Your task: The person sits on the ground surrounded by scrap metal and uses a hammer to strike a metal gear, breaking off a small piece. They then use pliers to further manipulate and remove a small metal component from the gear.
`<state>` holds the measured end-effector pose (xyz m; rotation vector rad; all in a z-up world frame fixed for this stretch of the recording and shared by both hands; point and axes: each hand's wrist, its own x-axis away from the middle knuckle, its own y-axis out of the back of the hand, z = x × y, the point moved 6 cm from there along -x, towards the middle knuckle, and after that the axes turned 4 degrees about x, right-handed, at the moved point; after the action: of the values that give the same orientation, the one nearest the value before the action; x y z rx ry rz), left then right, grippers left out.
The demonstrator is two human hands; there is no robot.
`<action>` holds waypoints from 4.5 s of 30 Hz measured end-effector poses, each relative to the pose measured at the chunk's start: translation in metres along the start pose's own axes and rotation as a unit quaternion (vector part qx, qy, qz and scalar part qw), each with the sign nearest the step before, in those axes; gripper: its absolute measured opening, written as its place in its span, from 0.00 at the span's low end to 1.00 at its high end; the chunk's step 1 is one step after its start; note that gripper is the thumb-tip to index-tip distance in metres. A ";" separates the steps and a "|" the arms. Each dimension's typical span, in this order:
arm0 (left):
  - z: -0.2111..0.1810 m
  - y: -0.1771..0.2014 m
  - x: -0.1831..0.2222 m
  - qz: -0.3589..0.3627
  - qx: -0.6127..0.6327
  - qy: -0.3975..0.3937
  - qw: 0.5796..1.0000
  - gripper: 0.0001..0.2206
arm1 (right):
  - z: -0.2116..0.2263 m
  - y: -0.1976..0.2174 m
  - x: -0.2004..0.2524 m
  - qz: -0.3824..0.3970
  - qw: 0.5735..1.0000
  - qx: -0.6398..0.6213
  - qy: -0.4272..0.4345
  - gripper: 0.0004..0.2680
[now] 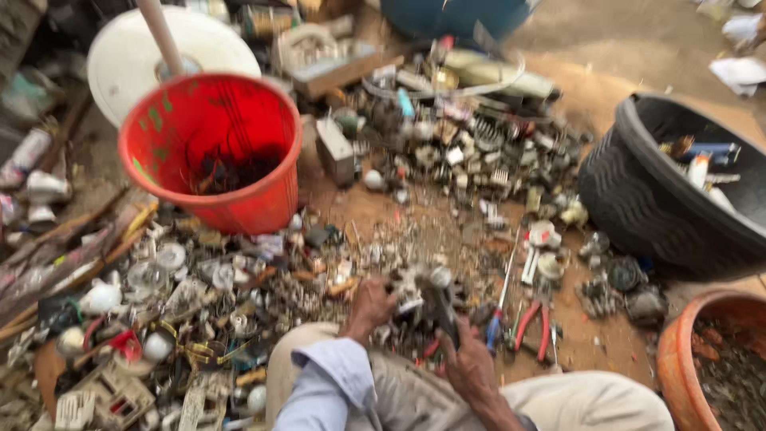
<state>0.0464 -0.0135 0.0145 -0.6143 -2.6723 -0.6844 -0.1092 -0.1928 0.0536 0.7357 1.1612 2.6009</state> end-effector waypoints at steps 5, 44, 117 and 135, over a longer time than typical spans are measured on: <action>0.000 -0.002 -0.003 -0.031 -0.095 -0.080 0.992 0.09 | 0.007 0.018 0.024 -0.203 0.960 -0.075 0.180 0.19; 0.064 0.082 0.021 -0.245 0.485 -0.124 0.830 0.09 | -0.060 0.001 0.018 -0.018 0.765 -0.600 -0.232 0.11; -0.037 -0.050 0.046 -0.197 -0.189 -0.371 0.888 0.08 | -0.058 -0.013 0.011 -0.019 0.740 -0.610 -0.281 0.09; -0.038 -0.046 -0.005 -0.047 0.125 -0.141 0.981 0.09 | -0.064 -0.016 0.013 -0.007 0.737 -0.607 -0.298 0.09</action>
<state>0.0358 -0.0708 0.0268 -0.5558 -3.0012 -0.2906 -0.1537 -0.2184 0.0099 0.9917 -0.7065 2.1044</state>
